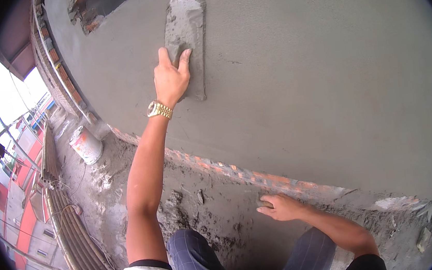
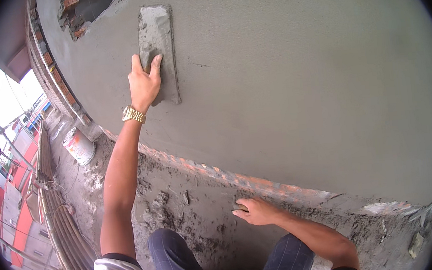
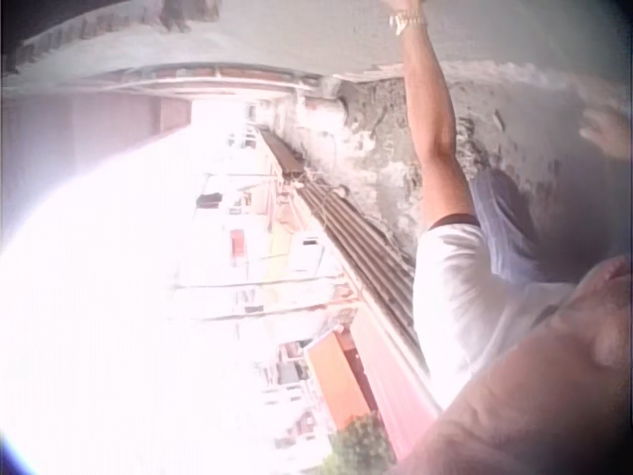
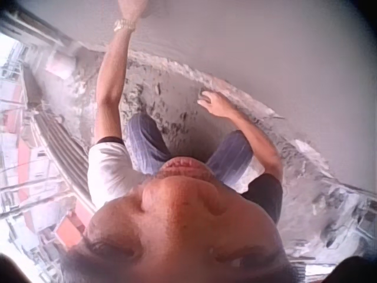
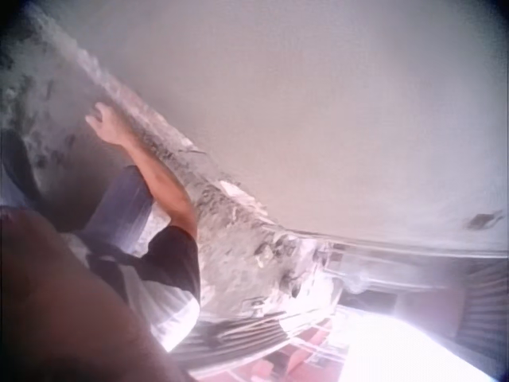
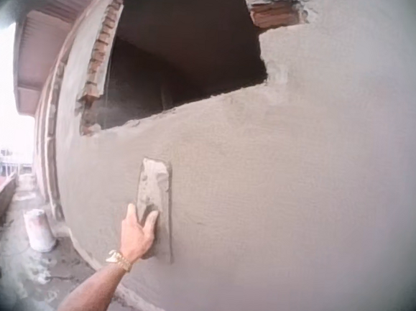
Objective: The person applies plaster to a brick wall using a trowel and a float, smoothing the surface and filling in gaps while working on a construction site.
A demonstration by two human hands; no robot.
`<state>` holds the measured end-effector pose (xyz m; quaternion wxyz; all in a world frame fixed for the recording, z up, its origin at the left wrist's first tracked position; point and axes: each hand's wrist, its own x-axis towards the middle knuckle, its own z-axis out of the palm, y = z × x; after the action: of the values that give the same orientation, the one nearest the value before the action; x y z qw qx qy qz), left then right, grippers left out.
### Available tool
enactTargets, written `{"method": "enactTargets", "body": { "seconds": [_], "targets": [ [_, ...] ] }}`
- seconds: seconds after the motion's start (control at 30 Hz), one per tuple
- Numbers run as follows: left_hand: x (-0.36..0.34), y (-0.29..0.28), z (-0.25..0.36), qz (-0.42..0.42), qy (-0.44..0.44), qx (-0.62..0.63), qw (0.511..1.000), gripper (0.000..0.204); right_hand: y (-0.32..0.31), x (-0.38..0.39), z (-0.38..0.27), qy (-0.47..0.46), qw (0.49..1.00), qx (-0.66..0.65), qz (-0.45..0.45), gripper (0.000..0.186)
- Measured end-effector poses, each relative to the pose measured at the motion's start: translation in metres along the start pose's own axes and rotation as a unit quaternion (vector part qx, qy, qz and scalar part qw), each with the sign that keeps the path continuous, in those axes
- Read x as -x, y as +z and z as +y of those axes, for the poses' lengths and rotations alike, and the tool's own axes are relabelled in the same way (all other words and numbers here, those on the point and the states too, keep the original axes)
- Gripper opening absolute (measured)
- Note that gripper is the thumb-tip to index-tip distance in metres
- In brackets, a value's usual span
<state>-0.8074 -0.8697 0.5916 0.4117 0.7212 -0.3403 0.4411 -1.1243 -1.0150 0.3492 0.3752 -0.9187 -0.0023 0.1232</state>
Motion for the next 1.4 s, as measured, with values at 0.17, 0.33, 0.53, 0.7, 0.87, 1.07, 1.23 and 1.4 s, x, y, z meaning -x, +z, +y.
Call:
{"method": "enactTargets", "body": {
  "seconds": [0.17,0.33,0.53,0.7,0.87,1.07,1.23,1.4],
  "targets": [
    [0.107,0.046,0.039,-0.011,-0.134,0.112,0.985,0.044,0.007,-0.002,0.008,-0.035,0.998,-0.021,0.046,0.056],
    [0.063,0.073,0.147,-0.038,0.387,-0.047,0.920,0.039,0.006,-0.014,0.010,-0.024,0.998,-0.013,0.049,0.057],
    [-0.032,0.024,0.089,0.019,0.175,-0.070,0.982,0.049,0.002,-0.009,0.031,-0.020,0.998,-0.011,0.062,0.056],
    [0.051,0.007,-0.061,0.082,-0.169,-0.037,0.981,0.057,-0.007,0.009,-0.002,-0.020,0.999,-0.036,0.007,0.057],
    [0.162,0.080,-0.020,0.082,-0.283,0.101,0.950,0.051,-0.007,0.009,0.005,-0.017,0.999,0.027,-0.028,0.055],
    [0.158,0.091,0.159,-0.113,0.131,0.084,0.981,0.033,0.009,-0.001,0.009,-0.039,0.996,0.082,0.001,0.052],
    [0.101,0.064,0.128,-0.098,0.207,-0.020,0.973,0.033,0.007,-0.001,0.016,0.020,0.997,0.050,-0.056,0.052],
    [0.162,0.043,-0.019,0.009,-0.139,0.060,0.989,0.046,0.008,0.002,0.007,-0.016,0.995,0.027,-0.091,0.049]
  ]
}}
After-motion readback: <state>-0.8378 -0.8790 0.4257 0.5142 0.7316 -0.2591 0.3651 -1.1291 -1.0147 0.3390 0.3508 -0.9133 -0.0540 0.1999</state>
